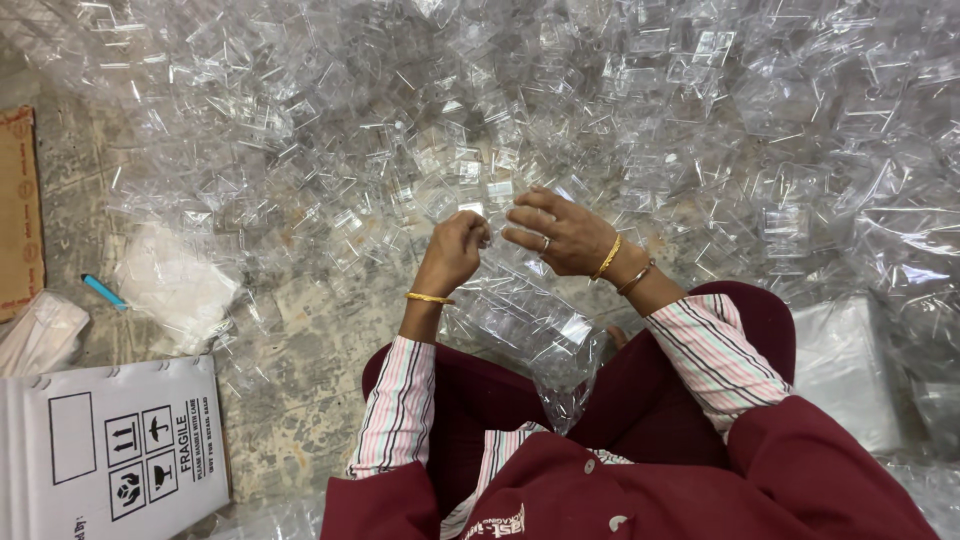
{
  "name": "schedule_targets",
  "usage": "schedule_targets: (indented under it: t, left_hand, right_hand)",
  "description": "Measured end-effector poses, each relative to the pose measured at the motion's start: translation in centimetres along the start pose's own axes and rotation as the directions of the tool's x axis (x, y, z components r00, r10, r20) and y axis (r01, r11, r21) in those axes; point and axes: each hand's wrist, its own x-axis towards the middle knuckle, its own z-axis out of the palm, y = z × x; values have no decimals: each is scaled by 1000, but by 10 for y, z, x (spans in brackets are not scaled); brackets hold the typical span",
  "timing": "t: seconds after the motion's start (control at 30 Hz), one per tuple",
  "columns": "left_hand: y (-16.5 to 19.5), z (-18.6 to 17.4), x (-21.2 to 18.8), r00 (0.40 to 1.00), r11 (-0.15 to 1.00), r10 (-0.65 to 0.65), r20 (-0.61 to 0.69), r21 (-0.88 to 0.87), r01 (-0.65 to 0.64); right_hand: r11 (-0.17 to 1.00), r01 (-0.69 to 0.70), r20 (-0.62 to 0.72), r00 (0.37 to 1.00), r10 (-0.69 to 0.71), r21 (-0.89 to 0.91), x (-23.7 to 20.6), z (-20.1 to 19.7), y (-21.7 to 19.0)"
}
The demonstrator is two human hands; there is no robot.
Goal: The person sits on the floor of a packaging facility and handles clear plastic boxes, opening and nesting them one by one and stacking the assembled boxes beside them, occasionally placing stacked boxes into a cardboard carton.
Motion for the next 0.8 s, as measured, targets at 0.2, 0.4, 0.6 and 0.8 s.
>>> schedule_targets:
  t: [0.2,0.4,0.6,0.8]
  left_hand:
    - [14,1,-2,996,992,93,-16,-83,-94]
    - [16,19,1,993,999,-48,-103,-6,48]
    - [16,24,-4,976,978,-133,-170,-184,102]
    - [19,35,-9,957,965,-121,-262,-257,52]
  right_hand:
    - [995,-100,-42,994,99,-20,-3,-4,6]
    - [996,-90,-58,994,89,-17,-3,-7,4]
    - [990,-143,-36,989,143,-4,-2,-7,6]
    - [992,-124,-57,991,123,-11,-2,-6,7]
